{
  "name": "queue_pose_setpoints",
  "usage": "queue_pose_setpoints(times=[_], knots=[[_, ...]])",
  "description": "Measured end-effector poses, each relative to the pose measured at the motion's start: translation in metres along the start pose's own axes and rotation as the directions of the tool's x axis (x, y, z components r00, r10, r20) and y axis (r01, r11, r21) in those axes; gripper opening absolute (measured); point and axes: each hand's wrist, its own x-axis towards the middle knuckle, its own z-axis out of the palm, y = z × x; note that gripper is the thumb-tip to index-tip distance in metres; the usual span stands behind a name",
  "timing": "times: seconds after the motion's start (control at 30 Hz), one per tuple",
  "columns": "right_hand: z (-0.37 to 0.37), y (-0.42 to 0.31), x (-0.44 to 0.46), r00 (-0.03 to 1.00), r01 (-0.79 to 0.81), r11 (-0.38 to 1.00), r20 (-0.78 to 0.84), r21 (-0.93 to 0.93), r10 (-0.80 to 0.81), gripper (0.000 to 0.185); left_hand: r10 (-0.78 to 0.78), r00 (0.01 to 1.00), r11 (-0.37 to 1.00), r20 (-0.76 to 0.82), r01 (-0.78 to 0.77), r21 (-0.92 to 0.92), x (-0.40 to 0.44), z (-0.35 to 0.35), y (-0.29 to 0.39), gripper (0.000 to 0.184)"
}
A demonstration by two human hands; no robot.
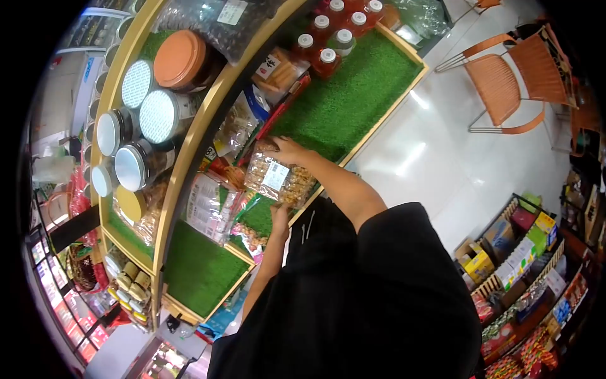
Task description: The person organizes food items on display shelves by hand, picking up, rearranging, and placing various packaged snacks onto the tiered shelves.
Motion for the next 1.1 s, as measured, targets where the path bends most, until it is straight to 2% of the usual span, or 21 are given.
queue_pose_setpoints(times=[0.1,0.13,0.2,0.27,0.33,0.4,0.43,0.5,0.6,0.67,0.7,0.73,0.8,0.83,0.87,0.93,0.97,1.0,1.03,1.07,1.1], knots=[[0.008,0.034,-0.012,0.992,-0.110,0.930,0.098,0.350,0.080,0.097,-0.040,0.995,0.994,0.097,0.050,-0.102,0.036,-0.037,-0.025,0.055],[0.003,0.039,-0.026,0.993,-0.109,0.920,0.092,0.376,0.080,0.097,-0.068,0.981,0.974,0.180,0.105,-0.202,0.035,-0.040,-0.014,0.056],[-0.001,0.048,-0.057,0.954,-0.301,0.880,0.116,0.367,0.278,0.097,-0.098,0.991,0.958,0.086,0.117,-0.261,0.025,-0.039,0.001,0.065],[0.000,0.067,-0.074,0.944,-0.329,0.896,0.106,0.297,0.311,0.096,-0.241,0.966,0.876,0.097,0.259,-0.407,0.026,-0.038,0.020,0.077],[0.008,0.080,-0.093,0.950,-0.310,0.877,0.091,0.367,0.298,0.095,-0.198,0.960,0.910,0.199,0.256,-0.326,0.034,-0.044,0.024,0.087],[0.017,0.097,-0.102,0.952,-0.295,0.851,0.062,0.435,0.298,0.094,-0.170,0.953,0.946,0.250,0.228,-0.229,0.037,-0.030,0.039,0.084],[0.025,0.103,-0.100,0.952,-0.303,0.869,0.074,0.391,0.298,0.092,-0.162,0.973,0.952,0.167,0.198,-0.232,0.039,-0.025,0.037,0.072],[0.027,0.107,-0.098,0.953,-0.300,0.887,0.082,0.350,0.290,0.089,-0.091,0.976,0.963,0.197,0.137,-0.232,0.047,-0.028,0.030,0.065],[0.005,0.093,-0.101,0.936,-0.316,0.916,0.238,0.249,0.258,0.090,-0.012,0.977,0.968,0.213,0.064,-0.241,0.041,-0.033,0.036,0.047],[-0.012,0.084,-0.097,0.890,-0.317,0.905,0.419,0.285,0.180,0.088,-0.161,0.965,0.977,0.208,0.186,-0.105,0.050,-0.054,0.031,0.040],[-0.018,0.074,-0.101,0.880,-0.414,0.844,0.387,0.341,0.275,0.088,-0.139,0.964,0.982,0.226,0.164,-0.096,0.045,-0.065,0.040,0.035],[-0.017,0.083,-0.090,0.882,-0.399,0.854,0.395,0.333,0.258,0.088,-0.039,0.995,0.970,0.093,0.060,-0.236,0.036,-0.078,0.051,0.035],[-0.018,0.099,-0.069,0.945,-0.319,0.891,0.174,0.322,0.276,0.089,0.078,0.963,0.838,-0.257,-0.202,-0.506,0.056,-0.155,0.029,0.025],[-0.021,0.095,-0.065,0.922,-0.387,0.868,0.143,0.312,0.360,0.087,0.034,0.754,0.761,-0.657,-0.445,-0.472,0.060,-0.191,0.033,0.016],[-0.026,0.091,-0.060,0.892,-0.449,0.842,0.106,0.299,0.439,0.086,-0.094,0.467,0.622,-0.879,-0.661,-0.418,0.042,-0.216,0.063,0.016],[-0.024,0.096,-0.045,0.827,-0.559,0.816,0.175,0.146,0.535,0.084,0.179,-0.076,0.714,-0.981,-0.676,0.183,-0.043,-0.235,0.141,0.020],[-0.015,0.105,-0.036,0.806,-0.576,0.818,0.179,0.015,0.564,0.083,0.283,-0.191,0.603,-0.940,-0.727,0.329,-0.051,-0.261,0.164,0.023],[-0.012,0.099,-0.033,0.800,-0.583,0.809,0.125,-0.077,0.587,0.082,0.338,-0.258,0.659,-0.905,-0.621,0.424,-0.048,-0.297,0.177,0.024],[-0.004,0.098,-0.028,0.783,-0.607,0.789,0.102,-0.096,0.614,0.081,0.437,-0.227,0.681,-0.871,-0.549,0.485,-0.058,-0.303,0.206,0.024],[0.000,0.098,-0.020,0.766,-0.630,0.769,0.070,-0.110,0.639,0.081,0.492,-0.198,0.612,-0.848,-0.614,0.499,-0.045,-0.323,0.221,0.026],[-0.002,0.096,-0.013,0.775,-0.612,0.778,0.089,-0.143,0.626,0.081,0.587,-0.169,0.656,-0.792,-0.474,0.587,-0.036,-0.334,0.235,0.027]])
